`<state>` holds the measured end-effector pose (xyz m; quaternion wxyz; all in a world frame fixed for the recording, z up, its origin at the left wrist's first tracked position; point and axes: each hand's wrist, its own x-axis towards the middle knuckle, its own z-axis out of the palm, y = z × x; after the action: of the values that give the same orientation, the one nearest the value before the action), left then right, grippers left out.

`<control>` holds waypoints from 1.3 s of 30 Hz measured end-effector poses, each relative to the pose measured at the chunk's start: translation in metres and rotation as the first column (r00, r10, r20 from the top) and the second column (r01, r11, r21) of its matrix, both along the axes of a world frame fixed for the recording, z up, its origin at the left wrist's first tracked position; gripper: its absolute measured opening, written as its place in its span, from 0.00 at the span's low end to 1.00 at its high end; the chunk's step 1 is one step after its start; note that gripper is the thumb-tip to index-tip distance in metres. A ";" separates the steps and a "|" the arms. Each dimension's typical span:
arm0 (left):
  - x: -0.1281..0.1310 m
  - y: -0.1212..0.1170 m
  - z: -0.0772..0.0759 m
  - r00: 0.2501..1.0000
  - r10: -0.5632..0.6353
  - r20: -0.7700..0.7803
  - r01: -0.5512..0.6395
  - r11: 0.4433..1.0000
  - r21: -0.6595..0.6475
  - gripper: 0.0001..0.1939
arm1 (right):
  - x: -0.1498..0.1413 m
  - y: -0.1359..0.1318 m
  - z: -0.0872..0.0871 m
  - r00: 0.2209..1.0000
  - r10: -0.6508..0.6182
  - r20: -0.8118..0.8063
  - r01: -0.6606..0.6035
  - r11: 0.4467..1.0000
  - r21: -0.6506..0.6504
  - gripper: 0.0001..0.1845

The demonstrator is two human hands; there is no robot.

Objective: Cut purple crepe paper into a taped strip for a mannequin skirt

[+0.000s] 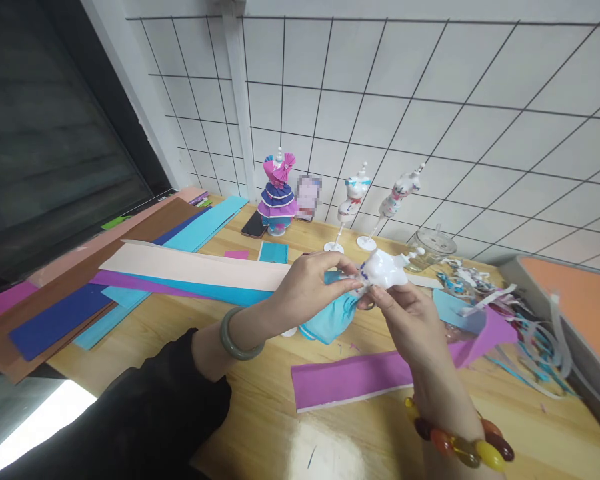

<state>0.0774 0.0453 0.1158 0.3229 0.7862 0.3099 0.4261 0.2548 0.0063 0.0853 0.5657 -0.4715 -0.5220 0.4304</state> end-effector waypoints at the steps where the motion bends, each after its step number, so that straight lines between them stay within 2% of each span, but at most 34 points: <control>1: 0.000 0.000 0.000 1.000 -0.003 0.001 0.003 1.000 -0.002 0.06 | 0.000 0.000 0.000 1.000 -0.005 0.007 0.005 1.000 0.001 0.07; 11: -0.002 0.001 0.000 0.999 -0.028 0.033 0.029 0.999 -0.030 0.10 | 0.003 0.001 0.000 1.000 0.025 0.017 -0.025 0.999 0.040 0.07; 15: -0.002 0.003 -0.001 0.999 -0.030 -0.014 0.031 0.996 0.079 0.10 | 0.005 0.001 -0.001 0.997 -0.001 0.079 -0.002 0.999 0.037 0.07; 18: -0.001 0.005 -0.003 0.995 0.042 -0.092 -0.022 0.976 0.215 0.11 | 0.005 0.002 -0.002 0.993 -0.032 0.111 0.027 0.998 0.049 0.09; 21: 0.001 0.006 -0.006 0.977 0.119 -0.175 -0.044 0.925 0.377 0.13 | 0.005 0.002 -0.003 0.993 -0.035 0.116 0.028 0.997 0.065 0.08; 27: 0.001 0.007 -0.010 0.907 0.269 -0.325 0.001 0.769 0.640 0.14 | 0.008 0.003 -0.006 0.988 -0.044 0.148 0.035 0.997 0.067 0.07; 34: 0.003 0.009 -0.014 0.899 0.335 -0.280 -0.008 0.654 0.756 0.14 | 0.005 0.002 -0.004 0.989 -0.072 0.132 0.061 0.994 0.089 0.06; 39: 0.004 0.008 -0.014 0.905 0.356 -0.231 -0.035 0.606 0.795 0.14 | -0.001 0.000 -0.001 0.990 -0.098 0.100 0.087 0.990 0.112 0.05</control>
<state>0.0816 0.0532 0.1015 -0.1603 0.8727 0.2367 0.3958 0.2539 0.0064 0.0839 0.5814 -0.4859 -0.5511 0.3495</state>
